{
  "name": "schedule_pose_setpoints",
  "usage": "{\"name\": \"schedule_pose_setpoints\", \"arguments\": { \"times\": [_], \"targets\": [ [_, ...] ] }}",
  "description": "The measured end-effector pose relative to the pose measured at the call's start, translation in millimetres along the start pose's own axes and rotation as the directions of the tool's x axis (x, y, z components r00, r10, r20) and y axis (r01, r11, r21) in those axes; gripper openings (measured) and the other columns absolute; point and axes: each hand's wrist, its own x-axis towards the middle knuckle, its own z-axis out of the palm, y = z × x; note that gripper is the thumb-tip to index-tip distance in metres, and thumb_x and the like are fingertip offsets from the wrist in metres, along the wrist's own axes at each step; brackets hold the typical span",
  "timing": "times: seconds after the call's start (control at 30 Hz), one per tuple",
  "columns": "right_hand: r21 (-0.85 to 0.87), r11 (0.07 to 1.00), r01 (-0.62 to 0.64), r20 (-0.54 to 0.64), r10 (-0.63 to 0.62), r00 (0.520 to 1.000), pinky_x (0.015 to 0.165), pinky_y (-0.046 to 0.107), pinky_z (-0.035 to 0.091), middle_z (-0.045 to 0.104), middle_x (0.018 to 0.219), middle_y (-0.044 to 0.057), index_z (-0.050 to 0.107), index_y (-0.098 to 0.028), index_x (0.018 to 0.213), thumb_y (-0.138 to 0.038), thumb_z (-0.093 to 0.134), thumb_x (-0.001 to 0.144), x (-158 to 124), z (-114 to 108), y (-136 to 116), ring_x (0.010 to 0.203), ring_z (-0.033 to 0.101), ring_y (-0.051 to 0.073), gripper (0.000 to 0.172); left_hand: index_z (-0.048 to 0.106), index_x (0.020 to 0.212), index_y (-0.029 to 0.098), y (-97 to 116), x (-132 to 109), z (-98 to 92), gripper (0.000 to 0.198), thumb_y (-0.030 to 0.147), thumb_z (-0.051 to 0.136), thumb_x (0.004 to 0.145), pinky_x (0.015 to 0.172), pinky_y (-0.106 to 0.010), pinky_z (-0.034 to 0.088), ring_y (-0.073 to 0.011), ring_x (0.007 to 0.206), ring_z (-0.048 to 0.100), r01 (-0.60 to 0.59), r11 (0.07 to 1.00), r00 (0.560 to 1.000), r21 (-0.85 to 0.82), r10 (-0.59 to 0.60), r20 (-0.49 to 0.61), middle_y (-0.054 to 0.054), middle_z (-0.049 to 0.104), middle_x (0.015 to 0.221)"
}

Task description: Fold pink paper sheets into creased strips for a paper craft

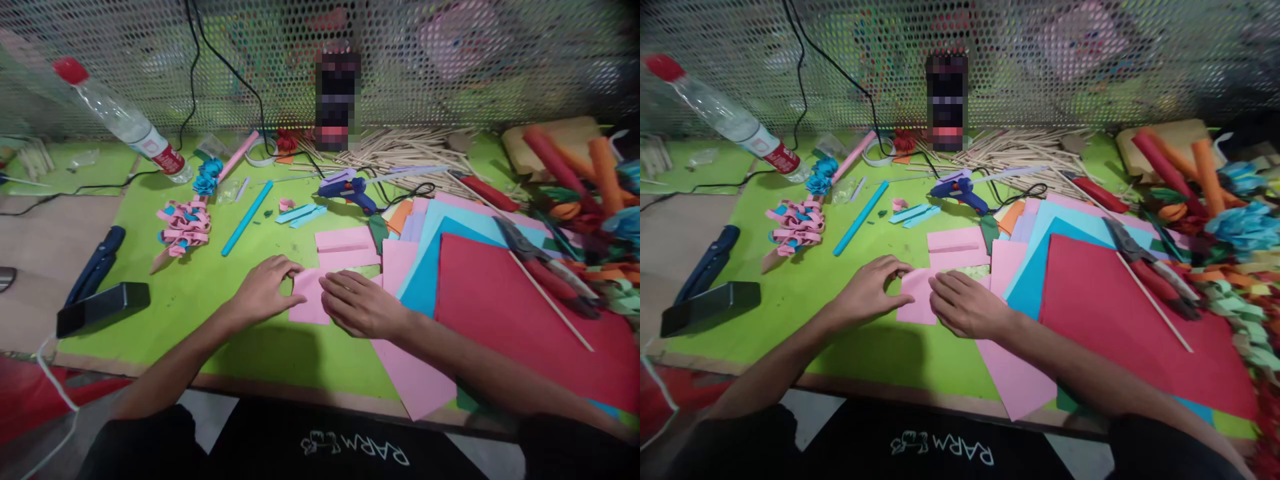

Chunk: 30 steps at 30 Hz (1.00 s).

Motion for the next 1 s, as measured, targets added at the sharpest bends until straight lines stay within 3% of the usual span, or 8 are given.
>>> {"name": "schedule_pose_setpoints", "arguments": {
  "times": [0.17, 0.3, 0.47, 0.57, 0.67, 0.8, 1.0],
  "targets": [
    [0.001, 1.000, 0.015, -0.015, -0.015, 1.000, 0.100, 0.050, 0.050, 0.063, 0.124, 0.019, 0.062, -0.008, 0.114, -0.024, 0.056, 0.094, -1.6, 1.1, -0.1, 0.118, 0.058, 0.030, 0.026, 0.060, 0.114, 0.021, 3.1, -4.0, 4.1, 0.041, 0.035, 0.077, 0.080, 0.072, -0.029, 0.050, -0.0150, 0.077, 0.062, -0.035, 0.981, 0.997, -0.191, 0.020, -0.078, 0.001, 0.066, 0.088],
    [0.010, 1.000, 0.004, -0.026, -0.004, 1.000, 0.099, 0.049, 0.052, 0.065, 0.122, 0.018, 0.061, -0.009, 0.117, -0.024, 0.057, 0.095, -1.3, 1.0, -0.4, 0.116, 0.059, 0.029, 0.028, 0.061, 0.119, 0.022, -2.1, -7.2, 13.9, 0.025, 0.022, 0.055, 0.095, 0.071, -0.025, 0.052, -0.0114, 0.077, 0.064, -0.217, 0.945, 0.962, -0.246, 0.164, -0.218, -0.001, 0.070, 0.093],
    [-0.010, 1.000, 0.006, -0.053, -0.007, 0.999, 0.098, 0.048, 0.053, 0.066, 0.120, 0.017, 0.063, -0.009, 0.116, -0.025, 0.058, 0.094, -1.6, 2.3, -0.1, 0.114, 0.060, 0.028, 0.028, 0.066, 0.114, 0.021, -9.6, -3.9, 25.5, 0.023, 0.018, 0.055, 0.094, 0.083, -0.032, 0.056, -0.0165, 0.095, 0.065, -0.504, 0.864, 0.827, 0.013, 0.487, -0.283, -0.006, 0.070, 0.107],
    [-0.019, 1.000, 0.012, -0.057, -0.013, 0.998, 0.099, 0.048, 0.052, 0.066, 0.119, 0.017, 0.064, -0.008, 0.114, -0.027, 0.058, 0.094, -1.8, 2.5, 0.1, 0.114, 0.060, 0.028, 0.028, 0.065, 0.118, 0.019, -9.4, -1.3, 30.1, 0.024, 0.023, 0.056, 0.095, 0.082, -0.034, 0.058, -0.0204, 0.101, 0.065, -0.538, 0.804, 0.765, 0.254, 0.592, -0.254, -0.011, 0.067, 0.115],
    [-0.011, 1.000, 0.014, -0.050, -0.015, 0.999, 0.099, 0.048, 0.052, 0.068, 0.112, 0.016, 0.065, -0.009, 0.109, -0.027, 0.058, 0.094, -0.9, 1.3, 0.2, 0.113, 0.060, 0.028, 0.024, 0.063, 0.119, 0.015, -6.6, -0.3, 33.1, 0.026, 0.022, 0.057, 0.095, 0.083, -0.035, 0.059, -0.0218, 0.104, 0.065, -0.564, 0.734, 0.717, 0.377, 0.663, -0.218, -0.011, 0.068, 0.116],
    [-0.002, 1.000, 0.008, -0.063, -0.008, 0.998, 0.096, 0.047, 0.054, 0.068, 0.104, 0.015, 0.065, -0.009, 0.107, -0.026, 0.058, 0.094, 0.1, 0.2, -0.1, 0.109, 0.061, 0.027, 0.022, 0.064, 0.115, 0.011, -3.4, -1.7, 34.1, 0.024, 0.020, 0.060, 0.093, 0.085, -0.036, 0.058, -0.0242, 0.110, 0.065, -0.568, 0.685, 0.695, 0.456, 0.696, -0.181, -0.012, 0.070, 0.117],
    [-0.007, 1.000, -0.003, -0.094, 0.003, 0.996, 0.098, 0.045, 0.053, 0.067, 0.110, 0.017, 0.066, -0.009, 0.105, -0.023, 0.062, 0.092, -1.2, 1.5, -0.1, 0.110, 0.061, 0.027, 0.020, 0.063, 0.118, 0.005, -0.2, -5.2, 33.9, 0.030, 0.022, 0.060, 0.094, 0.090, -0.037, 0.057, -0.0270, 0.116, 0.064, -0.544, 0.636, 0.693, 0.548, 0.709, -0.134, -0.014, 0.068, 0.123]
  ]
}}
